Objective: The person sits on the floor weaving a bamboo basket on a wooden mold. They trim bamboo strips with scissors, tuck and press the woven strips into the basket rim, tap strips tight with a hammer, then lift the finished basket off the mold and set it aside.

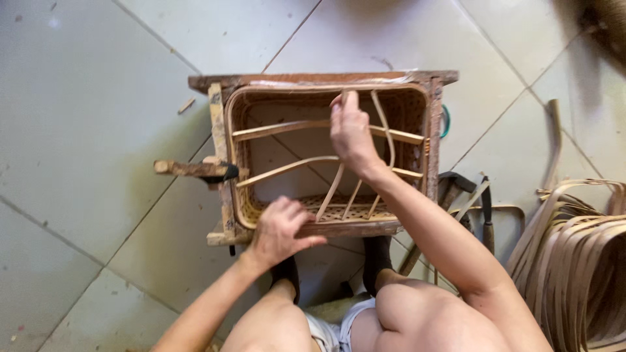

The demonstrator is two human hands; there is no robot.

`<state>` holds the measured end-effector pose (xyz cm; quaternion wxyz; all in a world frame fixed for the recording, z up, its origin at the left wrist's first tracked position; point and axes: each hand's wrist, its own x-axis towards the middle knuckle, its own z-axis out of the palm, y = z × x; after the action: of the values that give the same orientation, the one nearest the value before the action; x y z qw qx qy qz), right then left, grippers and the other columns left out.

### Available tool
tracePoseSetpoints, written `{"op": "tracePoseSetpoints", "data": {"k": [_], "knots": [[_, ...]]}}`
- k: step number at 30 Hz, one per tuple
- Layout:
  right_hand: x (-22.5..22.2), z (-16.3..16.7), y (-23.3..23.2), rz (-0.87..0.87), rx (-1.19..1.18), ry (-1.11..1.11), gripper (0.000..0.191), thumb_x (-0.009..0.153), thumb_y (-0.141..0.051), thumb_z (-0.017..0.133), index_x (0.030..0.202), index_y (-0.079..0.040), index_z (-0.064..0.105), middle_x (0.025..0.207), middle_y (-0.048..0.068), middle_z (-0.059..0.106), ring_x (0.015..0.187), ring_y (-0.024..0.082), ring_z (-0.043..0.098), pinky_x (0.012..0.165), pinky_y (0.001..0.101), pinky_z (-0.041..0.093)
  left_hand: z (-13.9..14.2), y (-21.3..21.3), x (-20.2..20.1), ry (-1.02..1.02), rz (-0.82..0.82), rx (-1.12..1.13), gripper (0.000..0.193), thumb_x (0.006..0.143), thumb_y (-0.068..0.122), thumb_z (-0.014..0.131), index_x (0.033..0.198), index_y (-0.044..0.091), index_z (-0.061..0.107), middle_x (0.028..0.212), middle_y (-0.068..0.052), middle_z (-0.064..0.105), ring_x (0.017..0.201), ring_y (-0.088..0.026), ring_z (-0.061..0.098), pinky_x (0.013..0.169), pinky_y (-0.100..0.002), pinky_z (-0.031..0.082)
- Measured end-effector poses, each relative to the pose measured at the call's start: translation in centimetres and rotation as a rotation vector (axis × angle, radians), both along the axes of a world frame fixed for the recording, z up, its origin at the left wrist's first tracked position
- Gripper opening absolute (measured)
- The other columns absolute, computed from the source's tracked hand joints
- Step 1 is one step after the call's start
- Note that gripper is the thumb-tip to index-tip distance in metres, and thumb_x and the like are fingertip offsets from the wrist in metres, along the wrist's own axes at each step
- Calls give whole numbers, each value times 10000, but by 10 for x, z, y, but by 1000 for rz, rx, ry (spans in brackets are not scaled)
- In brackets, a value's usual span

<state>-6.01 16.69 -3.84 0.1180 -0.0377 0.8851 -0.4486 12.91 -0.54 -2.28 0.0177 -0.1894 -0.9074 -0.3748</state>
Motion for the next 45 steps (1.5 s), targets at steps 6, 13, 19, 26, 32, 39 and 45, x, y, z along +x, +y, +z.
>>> {"op": "tracePoseSetpoints", "data": {"k": [6,13,19,26,32,39,45], "knots": [[-4,7,-5,107,67,82,129,1047,-47,474,1107,58,432,703,204,662,592,309,700,463,401,533,-36,15,-157,312,263,-132,391,889,242,751,1242,89,678,1437,-128,627,1394,-383,527,1234,-580,308],[-11,14,-9,146,141,41,220,975,-1,526,1091,110,375,688,297,629,632,443,686,486,476,555,-56,7,-197,303,299,-96,117,998,165,731,1111,135,739,1330,-24,697,1311,-309,598,1228,-592,324],[-13,21,-13,243,119,6,261,932,-2,557,1056,106,354,662,288,633,637,451,687,519,473,563,-47,1,-194,336,277,-118,106,1006,179,721,1101,145,753,1306,-23,711,1247,-277,627,1195,-616,332],[-13,20,-14,293,143,-13,262,924,1,582,1045,92,368,672,305,635,651,471,679,541,477,555,-45,2,-193,306,280,-113,117,984,182,735,1094,146,756,1299,-14,712,1239,-268,627,1187,-646,305],[-18,19,-13,272,166,-100,259,911,-13,570,1020,95,361,693,309,644,648,459,698,539,484,566,-47,2,-196,333,283,-118,114,978,190,736,1084,148,751,1299,-2,705,1247,-260,620,1197,-647,302],[-21,14,-20,313,207,-143,270,934,-23,552,1106,96,381,757,340,658,718,479,698,573,495,588,-56,0,-194,340,283,-126,108,1005,191,734,1101,146,747,1316,-9,698,1261,-257,611,1213,-639,289],[-11,26,-24,238,297,-150,335,901,-25,578,1192,30,420,843,309,692,763,474,701,635,558,571,-49,5,-192,408,264,-107,127,992,98,734,1107,137,767,1282,-48,712,1248,-267,632,1201,-594,353]]}}
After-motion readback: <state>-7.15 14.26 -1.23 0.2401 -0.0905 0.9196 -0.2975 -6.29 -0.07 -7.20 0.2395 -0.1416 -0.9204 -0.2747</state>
